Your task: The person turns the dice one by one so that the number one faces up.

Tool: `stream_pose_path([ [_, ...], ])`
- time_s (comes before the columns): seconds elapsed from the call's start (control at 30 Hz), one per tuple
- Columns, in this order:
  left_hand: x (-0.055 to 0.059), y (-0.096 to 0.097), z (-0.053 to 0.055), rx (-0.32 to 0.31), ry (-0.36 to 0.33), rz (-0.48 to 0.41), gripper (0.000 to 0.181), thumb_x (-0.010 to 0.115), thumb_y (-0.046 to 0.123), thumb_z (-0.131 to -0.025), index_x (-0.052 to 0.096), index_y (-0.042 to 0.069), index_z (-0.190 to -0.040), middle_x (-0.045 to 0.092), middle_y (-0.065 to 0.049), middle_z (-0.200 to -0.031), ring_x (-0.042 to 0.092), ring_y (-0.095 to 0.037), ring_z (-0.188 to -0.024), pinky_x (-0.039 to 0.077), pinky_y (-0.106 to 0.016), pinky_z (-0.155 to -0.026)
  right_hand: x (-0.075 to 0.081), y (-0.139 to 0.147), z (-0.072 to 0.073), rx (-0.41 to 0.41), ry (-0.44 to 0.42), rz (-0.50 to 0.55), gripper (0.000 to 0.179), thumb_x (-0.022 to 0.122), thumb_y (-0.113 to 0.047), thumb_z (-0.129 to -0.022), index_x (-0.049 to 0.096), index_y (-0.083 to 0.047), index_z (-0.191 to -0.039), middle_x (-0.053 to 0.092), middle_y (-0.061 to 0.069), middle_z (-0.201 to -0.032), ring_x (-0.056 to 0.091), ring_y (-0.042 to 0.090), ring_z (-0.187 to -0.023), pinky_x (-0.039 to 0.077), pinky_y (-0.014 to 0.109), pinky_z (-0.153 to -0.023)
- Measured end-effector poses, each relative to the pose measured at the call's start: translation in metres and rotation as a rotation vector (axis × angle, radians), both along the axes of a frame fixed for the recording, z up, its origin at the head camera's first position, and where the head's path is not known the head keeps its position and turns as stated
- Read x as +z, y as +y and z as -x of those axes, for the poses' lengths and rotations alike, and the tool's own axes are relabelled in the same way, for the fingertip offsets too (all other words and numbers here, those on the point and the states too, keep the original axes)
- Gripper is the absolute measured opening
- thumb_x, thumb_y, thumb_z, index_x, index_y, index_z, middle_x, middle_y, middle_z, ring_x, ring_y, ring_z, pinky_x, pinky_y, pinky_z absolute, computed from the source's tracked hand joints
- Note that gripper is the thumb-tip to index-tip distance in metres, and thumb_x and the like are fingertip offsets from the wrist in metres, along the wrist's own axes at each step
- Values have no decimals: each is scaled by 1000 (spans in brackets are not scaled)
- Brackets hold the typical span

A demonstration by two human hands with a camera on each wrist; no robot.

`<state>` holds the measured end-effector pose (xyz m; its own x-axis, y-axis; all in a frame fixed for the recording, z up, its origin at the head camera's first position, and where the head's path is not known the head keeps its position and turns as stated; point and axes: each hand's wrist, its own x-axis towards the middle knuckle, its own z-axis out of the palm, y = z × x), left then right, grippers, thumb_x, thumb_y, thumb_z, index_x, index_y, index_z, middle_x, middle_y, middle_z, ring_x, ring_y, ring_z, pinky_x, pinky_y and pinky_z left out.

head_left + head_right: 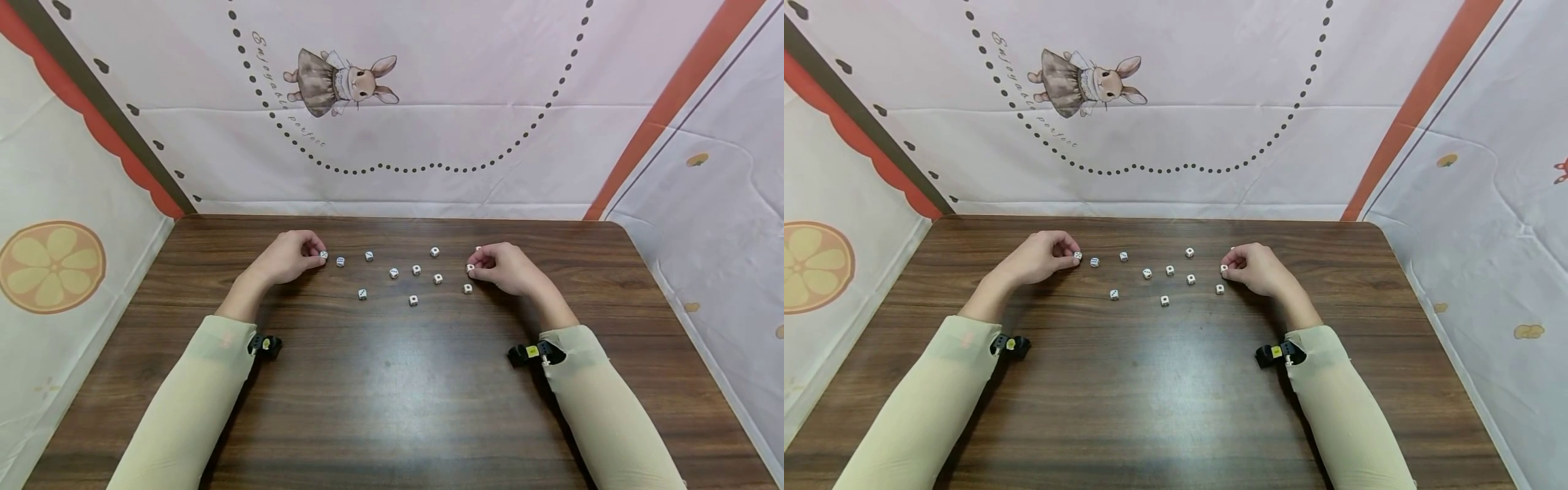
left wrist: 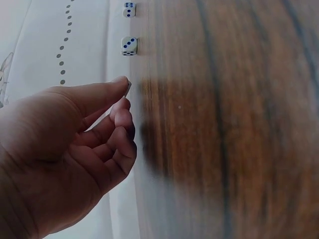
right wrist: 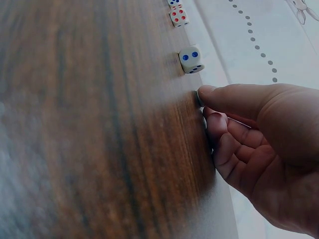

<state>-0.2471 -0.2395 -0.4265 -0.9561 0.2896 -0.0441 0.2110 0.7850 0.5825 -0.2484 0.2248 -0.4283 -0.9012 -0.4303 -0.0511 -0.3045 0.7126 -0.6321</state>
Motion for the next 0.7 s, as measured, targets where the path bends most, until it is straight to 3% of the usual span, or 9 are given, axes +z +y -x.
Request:
stream_pose_path([
  [0.7, 0, 0, 0, 10, -27, 32, 10, 76, 11, -98, 71, 6, -105, 68, -7, -94, 61, -24, -88, 46, -41, -83, 0, 0, 0, -6, -6, -5, 8, 77, -11, -98, 77, -6, -104, 71, 3, -90, 63, 19, -87, 48, 36, -79],
])
